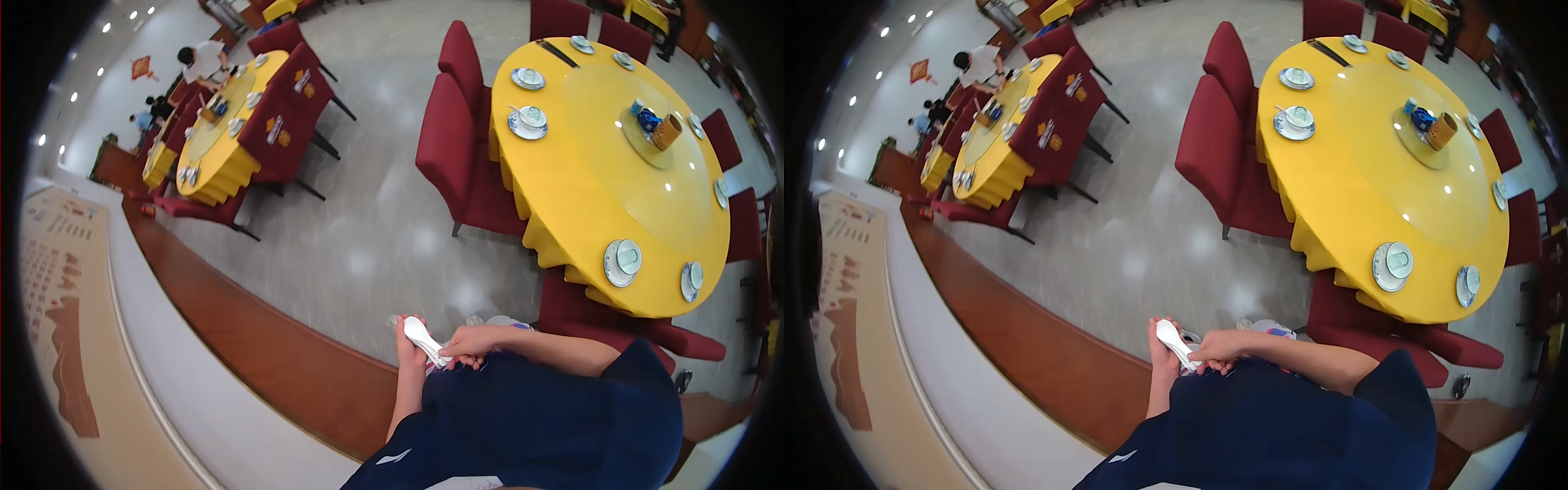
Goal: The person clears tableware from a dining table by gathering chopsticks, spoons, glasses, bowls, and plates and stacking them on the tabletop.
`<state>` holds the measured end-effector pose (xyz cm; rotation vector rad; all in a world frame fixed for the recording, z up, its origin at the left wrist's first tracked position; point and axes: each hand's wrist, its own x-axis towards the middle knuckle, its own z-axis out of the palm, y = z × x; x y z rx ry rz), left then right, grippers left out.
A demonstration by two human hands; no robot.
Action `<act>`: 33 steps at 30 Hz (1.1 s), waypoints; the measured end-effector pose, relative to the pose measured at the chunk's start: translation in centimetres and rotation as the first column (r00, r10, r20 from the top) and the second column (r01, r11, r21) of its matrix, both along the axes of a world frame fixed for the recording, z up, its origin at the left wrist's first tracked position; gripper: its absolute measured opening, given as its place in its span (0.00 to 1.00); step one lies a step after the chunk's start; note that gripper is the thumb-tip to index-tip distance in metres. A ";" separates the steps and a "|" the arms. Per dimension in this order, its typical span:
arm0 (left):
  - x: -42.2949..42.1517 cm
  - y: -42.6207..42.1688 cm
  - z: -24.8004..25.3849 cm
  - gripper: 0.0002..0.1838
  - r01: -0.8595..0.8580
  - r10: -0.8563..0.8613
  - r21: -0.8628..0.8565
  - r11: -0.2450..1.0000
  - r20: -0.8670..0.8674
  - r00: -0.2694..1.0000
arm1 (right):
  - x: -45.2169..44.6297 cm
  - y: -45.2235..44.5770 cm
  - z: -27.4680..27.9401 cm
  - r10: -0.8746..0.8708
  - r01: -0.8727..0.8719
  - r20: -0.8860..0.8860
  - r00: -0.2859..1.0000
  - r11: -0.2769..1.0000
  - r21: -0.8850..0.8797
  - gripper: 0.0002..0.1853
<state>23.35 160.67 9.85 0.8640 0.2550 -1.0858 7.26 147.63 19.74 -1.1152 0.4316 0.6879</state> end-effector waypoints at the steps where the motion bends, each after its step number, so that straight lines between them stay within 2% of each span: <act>1: 1.0 -0.9 -0.2 0.13 0.029 -0.029 -0.005 1.000 -0.017 0.999 | 0.8 -0.3 0.1 -0.038 0.038 -0.012 0.999 0.999 0.004 0.25; 3: 3.1 -2.8 -0.2 0.13 0.085 -0.085 -0.013 0.996 -0.040 0.996 | 2.4 -0.8 -0.2 -0.102 0.102 -0.028 0.994 0.995 0.005 0.25; 5: 6.0 -5.1 0.1 0.13 0.235 -0.234 -0.017 0.972 0.056 0.971 | 4.7 -1.2 -1.2 -0.158 0.158 -0.012 0.987 0.987 0.021 0.25; 6: 7.7 -6.2 0.1 0.13 0.258 -0.256 -0.020 0.966 0.054 0.965 | 6.1 -1.7 -1.7 -0.180 0.181 -0.015 0.983 0.983 0.018 0.25; 8: 11.1 -7.9 0.0 0.13 0.383 -0.371 -0.034 0.923 0.180 0.911 | 8.7 -2.3 -2.7 -0.259 0.258 0.005 0.966 0.964 0.058 0.25; 9: 13.1 -8.7 -0.6 0.13 0.403 -0.391 -0.038 0.915 0.174 0.904 | 10.2 -3.1 -1.9 -0.248 0.248 -0.003 0.969 0.969 0.011 0.24; 11: 17.1 -10.8 -2.0 0.14 0.412 -0.396 -0.156 0.898 0.127 0.910 | 13.4 -4.9 -0.2 -0.284 0.283 -0.021 0.959 0.959 -0.021 0.24; 15: 23.3 -15.3 -0.4 0.16 0.428 -0.413 -0.149 0.891 0.123 0.903 | 19.7 -7.9 1.0 -0.376 0.368 -0.052 0.925 0.922 -0.116 0.25; 17: 26.8 -17.1 0.9 0.17 0.375 -0.376 -0.084 0.923 -0.003 0.926 | 22.6 -10.1 1.9 -0.427 0.411 -0.065 0.902 0.895 -0.174 0.28; 18: 28.5 -17.9 1.4 0.17 0.395 -0.397 -0.086 0.914 -0.003 0.918 | 23.8 -11.4 2.6 -0.447 0.431 -0.066 0.892 0.885 -0.176 0.28; 20: 32.0 -18.3 1.9 0.17 0.361 -0.371 -0.090 0.928 -0.149 0.917 | 25.8 -13.7 3.5 -0.557 0.521 -0.125 0.821 0.821 -0.232 0.27; 22: 35.6 -18.5 -0.5 0.18 0.349 -0.370 -0.129 0.928 -0.203 0.907 | 26.8 -17.1 1.7 -0.653 0.600 -0.079 0.753 0.731 -0.326 0.26; 24: 38.4 -19.1 -2.3 0.20 0.321 -0.353 -0.158 0.934 -0.271 0.895 | 26.6 -21.1 -0.6 -0.780 0.735 -0.025 0.625 0.599 -0.317 0.26; 26: 40.8 -19.9 -3.2 0.20 0.229 -0.336 -0.277 0.933 -0.447 0.829 | 26.0 -25.3 -1.6 -0.907 0.864 0.019 0.421 0.394 -0.313 0.23; 28: 42.4 -21.6 -3.2 0.19 0.232 -0.323 -0.241 0.942 -0.470 0.821 | 25.2 -29.6 -1.1 -0.981 0.953 -0.022 0.191 0.191 -0.235 0.20; 31: 44.4 -25.7 -4.1 0.19 0.259 -0.332 -0.215 0.942 -0.467 0.820 | 23.1 -36.7 -3.8 -0.991 0.991 -0.082 -0.107 -0.100 -0.089 0.17; 33: 45.3 -29.6 -3.2 0.20 0.318 -0.343 -0.134 0.938 -0.477 0.809 | 21.6 -41.9 -7.2 -0.948 0.960 -0.148 -0.281 -0.277 -0.045 0.15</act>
